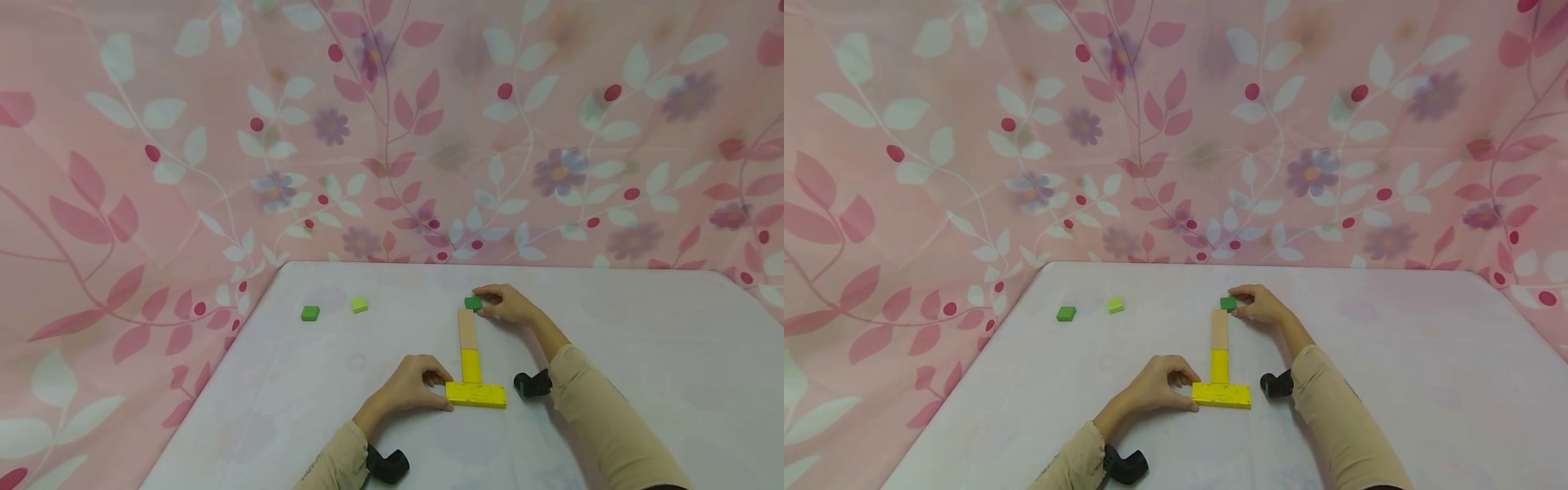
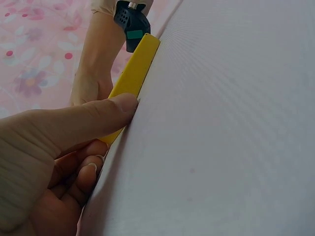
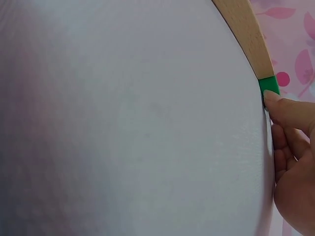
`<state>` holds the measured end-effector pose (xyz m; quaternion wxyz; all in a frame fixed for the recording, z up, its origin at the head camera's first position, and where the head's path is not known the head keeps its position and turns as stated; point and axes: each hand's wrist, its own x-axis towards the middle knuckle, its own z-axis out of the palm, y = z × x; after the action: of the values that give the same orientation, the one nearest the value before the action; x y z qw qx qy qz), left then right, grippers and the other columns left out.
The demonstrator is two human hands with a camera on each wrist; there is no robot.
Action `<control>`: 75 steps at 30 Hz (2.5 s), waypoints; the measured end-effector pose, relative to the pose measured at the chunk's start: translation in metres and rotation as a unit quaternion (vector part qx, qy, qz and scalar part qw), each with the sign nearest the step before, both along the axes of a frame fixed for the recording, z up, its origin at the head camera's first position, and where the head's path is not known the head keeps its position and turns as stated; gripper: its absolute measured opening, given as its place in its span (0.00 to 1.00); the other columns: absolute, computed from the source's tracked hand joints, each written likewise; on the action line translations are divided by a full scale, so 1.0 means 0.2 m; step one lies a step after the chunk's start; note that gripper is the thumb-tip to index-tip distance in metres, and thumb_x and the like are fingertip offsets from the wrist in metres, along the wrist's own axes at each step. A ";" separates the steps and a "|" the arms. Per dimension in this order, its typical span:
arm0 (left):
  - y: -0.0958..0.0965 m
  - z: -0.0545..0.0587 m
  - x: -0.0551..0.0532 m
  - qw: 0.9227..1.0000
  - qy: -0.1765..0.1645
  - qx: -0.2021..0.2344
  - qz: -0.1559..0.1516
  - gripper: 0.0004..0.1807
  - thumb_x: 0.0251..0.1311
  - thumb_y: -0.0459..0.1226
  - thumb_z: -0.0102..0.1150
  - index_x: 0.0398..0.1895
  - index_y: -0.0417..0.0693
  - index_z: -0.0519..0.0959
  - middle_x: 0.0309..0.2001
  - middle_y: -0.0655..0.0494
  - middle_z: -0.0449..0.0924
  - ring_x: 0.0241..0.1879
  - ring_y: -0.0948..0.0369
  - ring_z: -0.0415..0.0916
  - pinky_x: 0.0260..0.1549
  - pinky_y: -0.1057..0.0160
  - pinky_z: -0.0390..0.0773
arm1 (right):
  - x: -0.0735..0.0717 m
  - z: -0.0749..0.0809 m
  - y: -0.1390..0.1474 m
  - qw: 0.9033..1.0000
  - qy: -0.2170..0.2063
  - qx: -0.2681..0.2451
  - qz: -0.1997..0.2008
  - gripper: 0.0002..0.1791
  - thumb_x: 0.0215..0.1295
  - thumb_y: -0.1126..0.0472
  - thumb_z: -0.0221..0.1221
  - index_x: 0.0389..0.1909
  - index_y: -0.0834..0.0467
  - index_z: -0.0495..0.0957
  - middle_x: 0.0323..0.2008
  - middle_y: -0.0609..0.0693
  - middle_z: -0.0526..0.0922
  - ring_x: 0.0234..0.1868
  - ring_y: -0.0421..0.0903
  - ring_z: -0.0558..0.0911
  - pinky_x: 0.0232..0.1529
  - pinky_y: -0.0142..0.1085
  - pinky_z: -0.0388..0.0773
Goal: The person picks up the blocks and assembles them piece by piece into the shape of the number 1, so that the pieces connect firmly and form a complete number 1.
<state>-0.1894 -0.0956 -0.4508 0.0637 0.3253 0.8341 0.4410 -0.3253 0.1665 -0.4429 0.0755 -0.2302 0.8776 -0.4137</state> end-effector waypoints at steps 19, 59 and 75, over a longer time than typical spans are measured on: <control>0.00 -0.01 0.00 1.000 0.005 -0.003 -0.001 0.18 0.37 0.36 0.77 0.36 0.43 0.83 0.31 0.60 0.80 0.29 0.72 0.70 0.31 0.74 0.74 | 0.01 0.00 0.00 1.000 -0.014 0.005 -0.012 0.22 0.59 0.65 0.61 0.54 0.66 0.75 0.56 0.65 0.74 0.56 0.60 0.70 0.63 0.56 0.59; -0.10 0.05 -0.08 0.997 -0.031 0.038 0.055 0.13 0.55 0.38 0.66 0.40 0.39 0.80 0.31 0.55 0.79 0.30 0.66 0.73 0.33 0.70 0.75 | 0.00 -0.03 0.00 0.999 0.033 -0.003 0.007 0.23 0.59 0.65 0.61 0.55 0.69 0.73 0.56 0.66 0.74 0.57 0.62 0.70 0.61 0.56 0.61; -0.36 0.07 -0.26 0.979 0.032 0.033 0.199 0.12 0.51 0.33 0.67 0.37 0.34 0.80 0.27 0.51 0.80 0.28 0.62 0.75 0.30 0.68 0.75 | 0.01 -0.02 0.01 1.000 0.022 -0.007 0.000 0.24 0.59 0.65 0.61 0.56 0.69 0.73 0.57 0.66 0.73 0.58 0.62 0.69 0.62 0.56 0.60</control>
<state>-0.2405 -0.1684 -0.4371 -0.0630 0.1689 0.8688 0.4611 -0.3225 0.1682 -0.4476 0.0552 -0.2399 0.8760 -0.4147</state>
